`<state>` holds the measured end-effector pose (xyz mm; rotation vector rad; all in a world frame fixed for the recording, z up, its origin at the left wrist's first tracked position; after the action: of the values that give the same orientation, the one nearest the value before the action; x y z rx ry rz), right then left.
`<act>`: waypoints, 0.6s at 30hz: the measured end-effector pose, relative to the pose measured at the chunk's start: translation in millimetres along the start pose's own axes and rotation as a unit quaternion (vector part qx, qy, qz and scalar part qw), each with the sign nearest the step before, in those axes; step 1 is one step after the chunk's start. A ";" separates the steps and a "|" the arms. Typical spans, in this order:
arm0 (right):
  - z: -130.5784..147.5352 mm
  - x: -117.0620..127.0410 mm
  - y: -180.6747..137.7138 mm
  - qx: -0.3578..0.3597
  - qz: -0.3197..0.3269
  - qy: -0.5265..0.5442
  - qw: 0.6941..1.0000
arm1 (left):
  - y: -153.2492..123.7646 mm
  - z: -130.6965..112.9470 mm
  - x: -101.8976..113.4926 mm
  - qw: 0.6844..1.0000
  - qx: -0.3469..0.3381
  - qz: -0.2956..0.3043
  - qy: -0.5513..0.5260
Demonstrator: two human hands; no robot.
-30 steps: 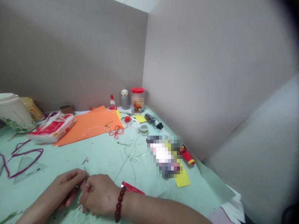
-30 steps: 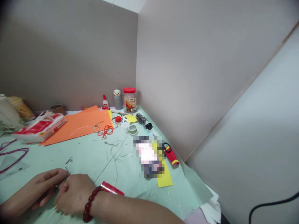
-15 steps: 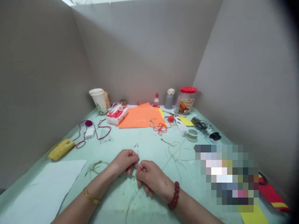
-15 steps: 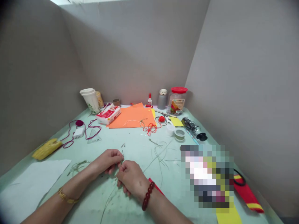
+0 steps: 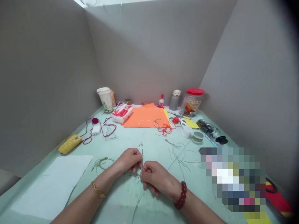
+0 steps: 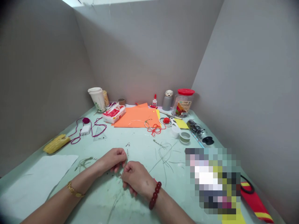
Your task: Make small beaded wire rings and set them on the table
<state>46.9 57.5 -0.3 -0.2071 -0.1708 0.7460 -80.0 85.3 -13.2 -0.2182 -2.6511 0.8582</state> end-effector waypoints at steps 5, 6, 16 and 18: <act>-0.7 3.3 -1.0 0.005 0.010 -0.027 1.000 | -2.1 -0.8 -0.3 1.000 -0.002 0.005 -0.003; 0.0 3.6 -1.5 0.005 0.008 -0.033 0.999 | -2.7 -1.1 -0.5 1.000 -0.001 0.006 -0.005; 7.2 10.3 -14.1 0.025 0.064 -0.149 0.986 | -4.4 -4.0 -0.5 0.999 0.011 0.017 -0.031; 9.6 11.7 -14.7 0.037 0.058 -0.194 0.979 | -5.3 -4.6 -0.6 0.999 0.011 0.024 -0.039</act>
<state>62.8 56.2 13.5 0.0014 -0.5038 0.9020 -78.0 83.4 -6.7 -0.2475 -2.7165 0.9287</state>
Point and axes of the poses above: each hand's wrist, its own y-axis towards the middle knuckle, its own x-axis out of the back of the hand, z = x × y, the point moved 5 cm from there along y, towards the middle knuckle, and after that the axes turned 14 degrees about x, right-handed, at the moved point
